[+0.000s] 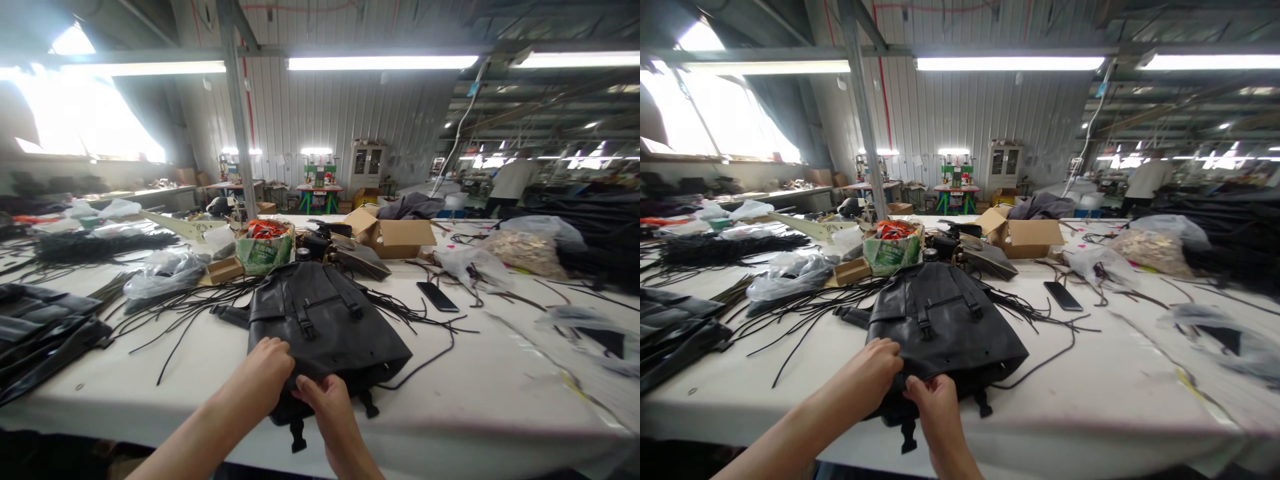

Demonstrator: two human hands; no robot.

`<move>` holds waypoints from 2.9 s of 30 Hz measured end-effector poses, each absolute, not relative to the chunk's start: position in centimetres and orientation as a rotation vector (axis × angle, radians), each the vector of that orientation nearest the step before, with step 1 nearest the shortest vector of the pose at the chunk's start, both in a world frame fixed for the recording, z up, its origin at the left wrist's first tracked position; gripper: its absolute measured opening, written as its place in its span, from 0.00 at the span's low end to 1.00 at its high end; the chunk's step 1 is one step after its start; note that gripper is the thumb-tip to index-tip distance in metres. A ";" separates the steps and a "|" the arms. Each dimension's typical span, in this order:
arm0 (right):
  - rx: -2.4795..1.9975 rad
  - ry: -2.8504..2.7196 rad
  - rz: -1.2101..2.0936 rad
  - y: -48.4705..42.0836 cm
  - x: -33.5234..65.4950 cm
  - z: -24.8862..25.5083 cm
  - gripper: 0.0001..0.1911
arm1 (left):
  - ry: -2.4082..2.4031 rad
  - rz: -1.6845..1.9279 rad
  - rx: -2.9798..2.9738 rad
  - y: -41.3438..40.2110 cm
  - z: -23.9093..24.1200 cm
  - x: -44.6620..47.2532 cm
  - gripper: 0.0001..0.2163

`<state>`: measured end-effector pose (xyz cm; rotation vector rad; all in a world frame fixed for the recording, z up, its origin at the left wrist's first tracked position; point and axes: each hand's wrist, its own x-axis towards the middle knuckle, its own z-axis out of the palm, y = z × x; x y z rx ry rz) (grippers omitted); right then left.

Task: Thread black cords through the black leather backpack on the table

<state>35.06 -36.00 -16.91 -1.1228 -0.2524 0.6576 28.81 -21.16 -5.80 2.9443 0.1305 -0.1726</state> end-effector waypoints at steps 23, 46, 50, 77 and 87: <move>-1.097 -0.339 0.709 -36.7 35.5 -15.9 0.20 | 0.074 -0.128 2.870 -21.1 -6.6 29.0 0.11; -2.044 -0.287 0.024 -55.3 44.4 -19.0 0.25 | 0.713 0.406 2.410 -19.2 -14.3 20.7 0.47; -1.652 0.196 0.179 -56.7 45.2 -20.4 0.36 | 0.729 0.499 2.300 -19.3 -14.3 21.2 0.42; -0.891 0.416 0.169 -57.7 46.6 -17.4 0.30 | 0.206 1.017 3.205 -21.2 -15.4 20.3 0.18; -1.010 0.363 0.035 -57.7 47.0 -19.3 0.42 | 0.396 0.903 3.188 -20.3 -18.0 19.6 0.21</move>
